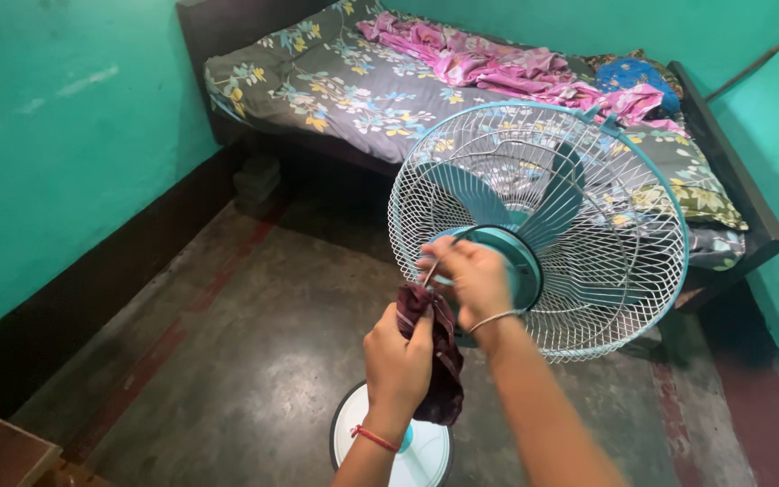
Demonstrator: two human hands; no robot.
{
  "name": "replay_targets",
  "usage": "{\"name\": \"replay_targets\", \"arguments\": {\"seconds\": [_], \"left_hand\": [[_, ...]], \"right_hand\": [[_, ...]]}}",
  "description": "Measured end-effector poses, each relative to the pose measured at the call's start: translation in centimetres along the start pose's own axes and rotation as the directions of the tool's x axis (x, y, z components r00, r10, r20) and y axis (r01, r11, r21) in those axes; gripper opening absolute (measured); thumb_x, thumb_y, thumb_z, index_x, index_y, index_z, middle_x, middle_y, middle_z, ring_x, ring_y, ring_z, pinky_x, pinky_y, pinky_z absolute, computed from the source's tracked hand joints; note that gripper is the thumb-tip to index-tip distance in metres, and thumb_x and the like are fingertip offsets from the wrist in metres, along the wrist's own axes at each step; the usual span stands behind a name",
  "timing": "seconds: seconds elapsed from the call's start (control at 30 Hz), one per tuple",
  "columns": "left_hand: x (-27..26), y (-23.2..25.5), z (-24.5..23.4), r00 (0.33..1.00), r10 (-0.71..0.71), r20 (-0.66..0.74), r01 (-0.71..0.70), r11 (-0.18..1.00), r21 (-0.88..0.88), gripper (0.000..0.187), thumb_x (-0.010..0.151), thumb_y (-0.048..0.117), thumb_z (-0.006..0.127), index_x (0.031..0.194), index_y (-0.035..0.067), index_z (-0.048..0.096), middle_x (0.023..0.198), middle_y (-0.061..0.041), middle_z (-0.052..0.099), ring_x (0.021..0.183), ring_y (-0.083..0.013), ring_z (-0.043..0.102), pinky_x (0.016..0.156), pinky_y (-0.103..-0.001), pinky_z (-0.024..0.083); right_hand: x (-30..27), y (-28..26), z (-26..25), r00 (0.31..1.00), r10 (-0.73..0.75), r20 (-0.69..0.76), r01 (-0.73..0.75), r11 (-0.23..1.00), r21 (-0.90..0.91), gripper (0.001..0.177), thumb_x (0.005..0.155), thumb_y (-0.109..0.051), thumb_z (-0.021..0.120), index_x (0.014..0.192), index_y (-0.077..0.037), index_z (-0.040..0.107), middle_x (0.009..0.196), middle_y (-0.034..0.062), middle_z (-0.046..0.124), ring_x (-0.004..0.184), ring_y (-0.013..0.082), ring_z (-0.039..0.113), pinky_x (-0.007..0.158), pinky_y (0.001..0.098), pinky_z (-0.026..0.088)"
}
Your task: The person wipes the front grill and motor housing of a standing fan using a dark cloth. They rotate the fan head to reach different areas and continue wiping the base and stand.
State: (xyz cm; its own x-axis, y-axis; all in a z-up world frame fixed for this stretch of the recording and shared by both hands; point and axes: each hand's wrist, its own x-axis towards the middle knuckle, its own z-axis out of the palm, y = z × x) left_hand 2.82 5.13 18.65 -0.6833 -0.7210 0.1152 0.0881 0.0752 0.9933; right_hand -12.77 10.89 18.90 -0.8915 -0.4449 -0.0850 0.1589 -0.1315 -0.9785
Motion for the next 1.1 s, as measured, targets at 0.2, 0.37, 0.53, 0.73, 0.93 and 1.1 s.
{"name": "replay_targets", "arguments": {"seconds": [0.2, 0.37, 0.53, 0.73, 0.93, 1.1], "left_hand": [[0.1, -1.7, -0.8, 0.999, -0.009, -0.053, 0.012, 0.999, 0.044, 0.025, 0.088, 0.025, 0.067, 0.091, 0.0, 0.07, 0.076, -0.018, 0.075, 0.071, -0.0287, 0.076, 0.066, -0.039, 0.055], [2.4, -4.2, -3.0, 0.974, -0.136, -0.183, 0.116, 0.986, -0.119, 0.025, 0.09, 0.025, 0.067, 0.094, 0.001, 0.073, 0.08, -0.01, 0.079, 0.071, -0.0193, 0.073, 0.067, -0.035, 0.056], [3.3, -5.8, -5.0, 0.948, -0.186, -0.26, 0.1, 0.945, -0.311, 0.025, 0.093, 0.024, 0.065, 0.099, 0.001, 0.073, 0.09, -0.006, 0.077, 0.079, -0.0132, 0.069, 0.074, -0.031, 0.054], [3.2, -6.4, -5.2, 0.934, -0.246, -0.259, 0.197, 0.96, -0.198, 0.025, 0.093, 0.024, 0.066, 0.097, 0.0, 0.073, 0.086, -0.006, 0.077, 0.077, -0.014, 0.068, 0.074, -0.031, 0.053], [3.3, -7.2, -5.0, 0.945, -0.252, -0.208, 0.203, 0.952, -0.228, 0.026, 0.093, 0.025, 0.066, 0.096, 0.0, 0.073, 0.085, -0.005, 0.076, 0.076, -0.0128, 0.066, 0.073, -0.031, 0.053], [4.1, -9.4, -3.6, 0.951, -0.282, -0.122, 0.212, 0.89, -0.404, 0.025, 0.095, 0.023, 0.066, 0.096, -0.001, 0.071, 0.088, -0.006, 0.074, 0.077, -0.0133, 0.065, 0.072, -0.031, 0.052]], "right_hand": [[-0.7, -0.8, 3.4, 0.904, -0.427, -0.026, 0.381, 0.833, -0.401, 0.049, 0.096, -0.017, 0.059, 0.141, 0.001, 0.055, 0.09, 0.0081, 0.077, 0.056, 0.0123, 0.068, 0.049, 0.0261, 0.053], [-2.3, -0.6, 4.4, 0.804, -0.593, 0.04, 0.475, 0.601, -0.642, 0.032, 0.098, -0.022, 0.072, 0.123, -0.003, 0.071, 0.091, 0.0087, 0.078, 0.07, 0.0125, 0.074, 0.061, 0.0294, 0.055], [-4.8, 1.3, -0.8, 0.351, -0.929, -0.121, 0.338, 0.246, -0.908, 0.022, 0.09, -0.017, 0.076, 0.11, -0.005, 0.076, 0.119, 0.013, 0.069, 0.122, 0.0296, 0.059, 0.106, 0.0447, 0.046], [-5.6, 5.6, -4.7, 0.611, -0.791, 0.004, 0.479, 0.367, -0.797, 0.018, 0.103, -0.017, 0.065, 0.117, -0.015, 0.077, 0.133, 0.0044, 0.068, 0.134, 0.03, 0.055, 0.112, 0.042, 0.042], [-5.0, 5.1, -9.2, 0.539, -0.801, 0.261, 0.442, 0.006, -0.897, 0.05, 0.083, 0.0, 0.062, 0.127, -0.021, 0.074, 0.14, 0.004, 0.065, 0.133, 0.0315, 0.055, 0.114, 0.043, 0.042], [-4.3, 4.0, -11.1, 0.601, -0.779, 0.176, 0.37, 0.077, -0.926, 0.045, 0.083, -0.001, 0.07, 0.124, -0.021, 0.074, 0.134, 0.0047, 0.066, 0.12, 0.0307, 0.06, 0.104, 0.0408, 0.047]]}}
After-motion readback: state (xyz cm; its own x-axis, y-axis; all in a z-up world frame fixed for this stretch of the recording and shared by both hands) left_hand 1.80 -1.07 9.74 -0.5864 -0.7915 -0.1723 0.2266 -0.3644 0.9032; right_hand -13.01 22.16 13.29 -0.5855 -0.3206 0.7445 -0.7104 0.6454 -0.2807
